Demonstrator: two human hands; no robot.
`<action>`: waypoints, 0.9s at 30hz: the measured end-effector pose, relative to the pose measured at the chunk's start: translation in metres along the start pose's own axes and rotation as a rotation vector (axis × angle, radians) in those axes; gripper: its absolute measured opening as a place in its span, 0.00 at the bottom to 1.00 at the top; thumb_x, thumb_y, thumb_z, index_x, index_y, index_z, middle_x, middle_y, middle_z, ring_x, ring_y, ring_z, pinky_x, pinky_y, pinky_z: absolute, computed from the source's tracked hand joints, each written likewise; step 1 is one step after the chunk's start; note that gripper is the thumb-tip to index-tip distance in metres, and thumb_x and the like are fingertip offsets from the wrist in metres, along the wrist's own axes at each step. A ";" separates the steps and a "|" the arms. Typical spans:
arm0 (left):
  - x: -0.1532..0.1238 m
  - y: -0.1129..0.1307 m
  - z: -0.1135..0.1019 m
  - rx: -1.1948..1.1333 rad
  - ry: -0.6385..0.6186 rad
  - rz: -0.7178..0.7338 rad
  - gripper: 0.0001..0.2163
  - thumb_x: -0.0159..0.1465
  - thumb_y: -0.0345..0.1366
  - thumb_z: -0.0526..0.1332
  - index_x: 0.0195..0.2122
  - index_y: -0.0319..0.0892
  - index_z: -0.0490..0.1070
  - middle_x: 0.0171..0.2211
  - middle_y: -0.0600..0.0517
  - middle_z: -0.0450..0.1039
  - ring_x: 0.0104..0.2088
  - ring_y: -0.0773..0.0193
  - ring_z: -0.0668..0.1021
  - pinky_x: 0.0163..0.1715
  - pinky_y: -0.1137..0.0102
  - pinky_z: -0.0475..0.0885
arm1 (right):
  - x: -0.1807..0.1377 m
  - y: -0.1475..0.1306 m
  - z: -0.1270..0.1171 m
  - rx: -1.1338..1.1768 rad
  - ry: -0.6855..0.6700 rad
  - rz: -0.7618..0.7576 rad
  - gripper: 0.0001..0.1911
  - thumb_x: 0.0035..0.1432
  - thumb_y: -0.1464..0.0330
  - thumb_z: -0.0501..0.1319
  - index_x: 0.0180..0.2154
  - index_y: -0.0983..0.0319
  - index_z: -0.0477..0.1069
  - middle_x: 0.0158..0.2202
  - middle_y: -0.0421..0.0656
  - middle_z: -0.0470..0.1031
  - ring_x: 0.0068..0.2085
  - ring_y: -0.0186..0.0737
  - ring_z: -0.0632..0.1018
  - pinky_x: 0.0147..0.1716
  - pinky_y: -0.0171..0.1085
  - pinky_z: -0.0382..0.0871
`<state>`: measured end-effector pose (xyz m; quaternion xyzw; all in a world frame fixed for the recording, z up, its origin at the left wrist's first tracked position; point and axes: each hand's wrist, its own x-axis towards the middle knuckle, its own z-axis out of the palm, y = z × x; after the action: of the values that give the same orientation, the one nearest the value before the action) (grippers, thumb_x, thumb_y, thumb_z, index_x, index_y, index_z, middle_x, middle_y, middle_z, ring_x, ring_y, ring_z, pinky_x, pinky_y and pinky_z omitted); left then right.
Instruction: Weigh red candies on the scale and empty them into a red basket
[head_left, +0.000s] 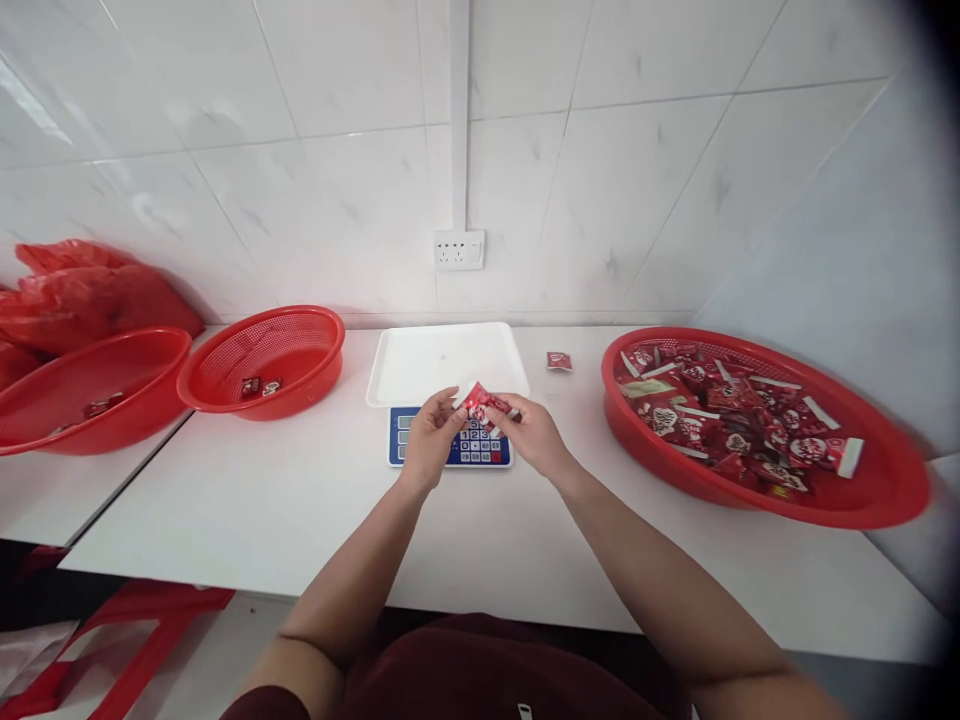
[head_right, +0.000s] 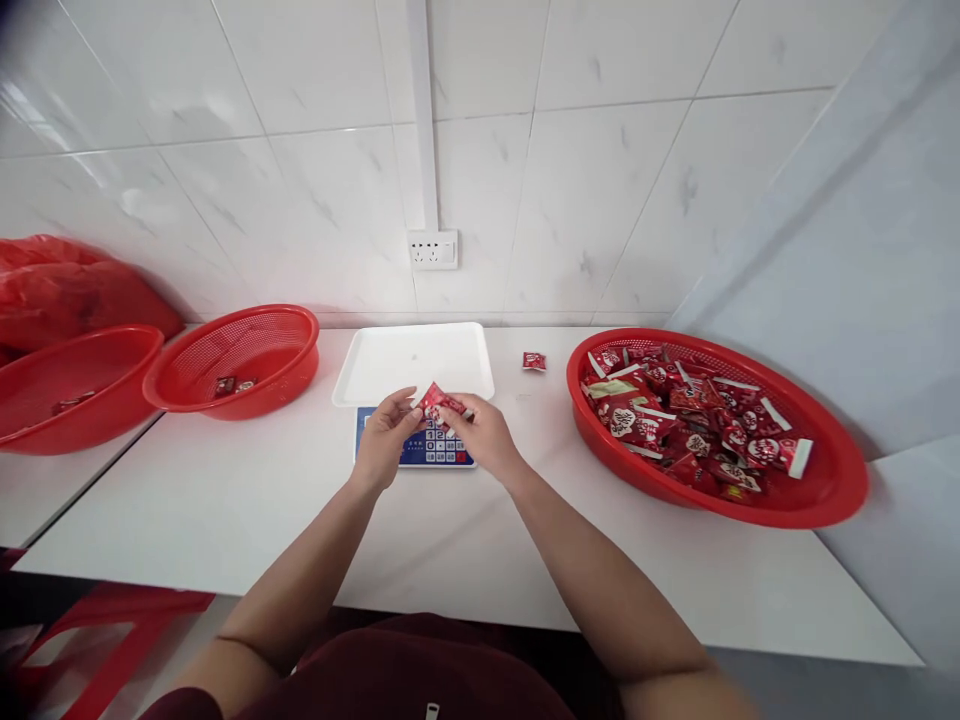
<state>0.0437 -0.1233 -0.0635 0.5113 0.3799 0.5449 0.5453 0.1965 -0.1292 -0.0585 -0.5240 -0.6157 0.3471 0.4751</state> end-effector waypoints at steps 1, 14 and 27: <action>-0.001 0.000 0.001 0.016 0.030 0.023 0.18 0.55 0.38 0.62 0.47 0.42 0.65 0.41 0.49 0.70 0.37 0.66 0.74 0.38 0.69 0.72 | 0.011 -0.003 -0.001 -0.046 0.042 -0.035 0.17 0.53 0.60 0.57 0.43 0.60 0.71 0.36 0.42 0.75 0.37 0.40 0.75 0.36 0.37 0.70; -0.052 -0.041 -0.012 0.684 -0.145 0.271 0.08 0.61 0.36 0.53 0.37 0.44 0.70 0.31 0.50 0.74 0.32 0.64 0.75 0.34 0.69 0.71 | 0.071 -0.004 -0.003 -0.660 0.088 -0.218 0.21 0.60 0.62 0.50 0.54 0.59 0.61 0.51 0.45 0.68 0.48 0.43 0.71 0.43 0.41 0.66; -0.070 -0.070 -0.014 0.806 -0.540 0.302 0.10 0.62 0.34 0.50 0.39 0.47 0.70 0.32 0.52 0.75 0.31 0.64 0.76 0.31 0.71 0.72 | 0.047 0.048 -0.204 -1.076 0.135 0.303 0.22 0.54 0.62 0.57 0.50 0.63 0.65 0.48 0.53 0.70 0.47 0.51 0.71 0.44 0.43 0.62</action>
<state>0.0367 -0.1815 -0.1442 0.8530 0.3273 0.2762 0.2983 0.4047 -0.0879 -0.0296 -0.7961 -0.5921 0.0142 0.1243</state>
